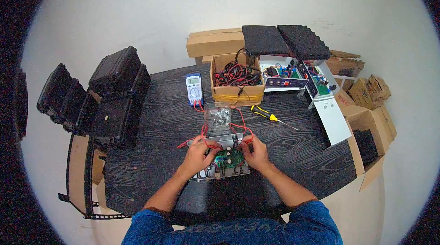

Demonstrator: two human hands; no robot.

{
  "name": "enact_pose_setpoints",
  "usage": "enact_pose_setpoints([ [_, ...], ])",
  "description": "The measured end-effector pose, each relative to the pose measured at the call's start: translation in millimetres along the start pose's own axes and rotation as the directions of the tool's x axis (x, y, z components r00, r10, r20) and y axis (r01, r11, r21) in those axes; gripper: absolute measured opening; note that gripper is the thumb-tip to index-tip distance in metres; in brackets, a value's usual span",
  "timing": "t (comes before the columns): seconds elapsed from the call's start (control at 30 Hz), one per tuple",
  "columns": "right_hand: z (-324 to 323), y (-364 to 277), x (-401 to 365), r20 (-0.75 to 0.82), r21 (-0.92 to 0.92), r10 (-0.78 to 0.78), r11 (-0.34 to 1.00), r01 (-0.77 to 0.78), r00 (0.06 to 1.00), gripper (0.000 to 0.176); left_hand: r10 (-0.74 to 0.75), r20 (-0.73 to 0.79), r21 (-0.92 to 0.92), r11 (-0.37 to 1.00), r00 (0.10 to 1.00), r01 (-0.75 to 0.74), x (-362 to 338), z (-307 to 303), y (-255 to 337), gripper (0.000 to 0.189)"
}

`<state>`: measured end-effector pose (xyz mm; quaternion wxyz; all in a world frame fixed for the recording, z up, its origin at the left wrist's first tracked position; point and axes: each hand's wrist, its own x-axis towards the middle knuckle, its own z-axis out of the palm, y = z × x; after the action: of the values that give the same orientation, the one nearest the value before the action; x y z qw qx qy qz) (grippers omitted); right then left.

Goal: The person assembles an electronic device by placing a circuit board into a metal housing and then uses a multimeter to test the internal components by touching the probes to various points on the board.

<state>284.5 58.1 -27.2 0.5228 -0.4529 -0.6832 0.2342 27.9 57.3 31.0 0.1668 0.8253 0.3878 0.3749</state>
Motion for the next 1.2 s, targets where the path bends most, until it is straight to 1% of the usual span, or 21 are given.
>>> enact_pose_setpoints([
  [0.07, -0.8, -3.6, 0.9, 0.005, 0.000, 0.013, 1.000, -0.013, 1.000, 0.014, -0.053, 0.038, -0.019, 0.998, 0.998, 0.054, -2.1, 1.1, -2.9, 0.010],
  [0.13, -3.2, -10.1, 1.8, 0.029, -0.001, 0.053, 0.999, -0.053, 0.998, 0.014, -0.038, 0.035, -0.018, 0.999, 0.999, 0.039, -2.4, 1.7, -4.1, 0.011],
  [0.23, -3.1, -11.8, 3.1, 0.043, -0.014, 0.032, 0.999, -0.032, 0.999, 0.014, -0.008, 0.009, -0.002, 1.000, 1.000, 0.008, 0.0, 0.7, -1.3, 0.010],
  [0.33, -2.7, -8.3, 3.9, 0.042, -0.074, -0.034, 0.997, 0.037, 0.999, 0.013, 0.000, -0.004, -0.006, 1.000, 1.000, 0.000, 0.9, 0.3, -0.5, 0.010],
  [0.43, 0.6, -3.2, 0.5, 0.028, -0.058, 0.044, 0.997, -0.042, 0.999, 0.014, 0.000, 0.011, 0.011, 1.000, 1.000, 0.000, 1.3, 1.3, -2.3, 0.010],
  [0.53, -1.0, -7.5, 2.4, 0.036, -0.106, -0.018, 0.994, 0.022, 0.999, 0.013, -0.030, 0.038, 0.002, 1.000, 0.999, 0.030, -0.9, 0.5, -2.9, 0.010],
  [0.63, -2.8, -7.9, 0.4, 0.088, -0.130, 0.002, 0.991, 0.010, 0.996, 0.013, -0.043, 0.056, -0.010, 0.999, 0.998, 0.043, -2.9, 1.6, -5.9, 0.011],
  [0.7, 0.0, -5.5, -0.1, 0.061, -0.113, -0.046, 0.992, 0.053, 0.997, 0.010, -0.033, 0.041, -0.001, 0.999, 0.999, 0.033, -3.9, 3.6, -7.4, 0.011],
  [0.73, 1.0, -4.5, 0.3, 0.047, -0.106, -0.071, 0.992, 0.076, 0.996, 0.012, -0.023, 0.038, -0.003, 1.000, 0.999, 0.024, -3.0, 2.7, -6.5, 0.011],
  [0.8, -0.7, -6.3, 0.6, 0.076, -0.112, -0.047, 0.992, 0.055, 0.996, 0.012, -0.005, 0.033, -0.006, 1.000, 0.999, 0.005, -1.4, 0.0, -3.8, 0.011],
  [0.87, -2.7, -8.3, 1.3, 0.103, -0.106, -0.027, 0.994, 0.039, 0.994, 0.010, -0.016, 0.029, -0.016, 1.000, 0.999, 0.017, -1.9, 1.4, -4.7, 0.012],
  [0.93, -4.6, -9.9, 0.8, 0.131, -0.090, -0.013, 0.996, 0.025, 0.991, 0.018, -0.018, 0.028, -0.015, 1.000, 0.999, 0.018, -2.3, 1.2, -4.2, 0.012],
  [1.03, -6.2, -21.1, 5.0, 0.137, -0.141, -0.044, 0.988, 0.064, 0.990, 0.019, -0.016, 0.035, -0.001, 1.000, 0.999, 0.016, -1.2, -0.9, -2.4, 0.012],
  [1.1, -5.4, -16.6, 5.2, 0.137, -0.119, -0.060, 0.990, 0.077, 0.989, 0.019, -0.040, 0.056, 0.003, 0.999, 0.998, 0.040, -1.8, -1.4, -3.0, 0.013],
  [1.2, -4.4, -14.4, 3.9, 0.126, -0.085, -0.051, 0.994, 0.062, 0.991, 0.018, -0.015, 0.042, 0.010, 1.000, 0.999, 0.015, -2.3, 0.2, -4.7, 0.012],
])
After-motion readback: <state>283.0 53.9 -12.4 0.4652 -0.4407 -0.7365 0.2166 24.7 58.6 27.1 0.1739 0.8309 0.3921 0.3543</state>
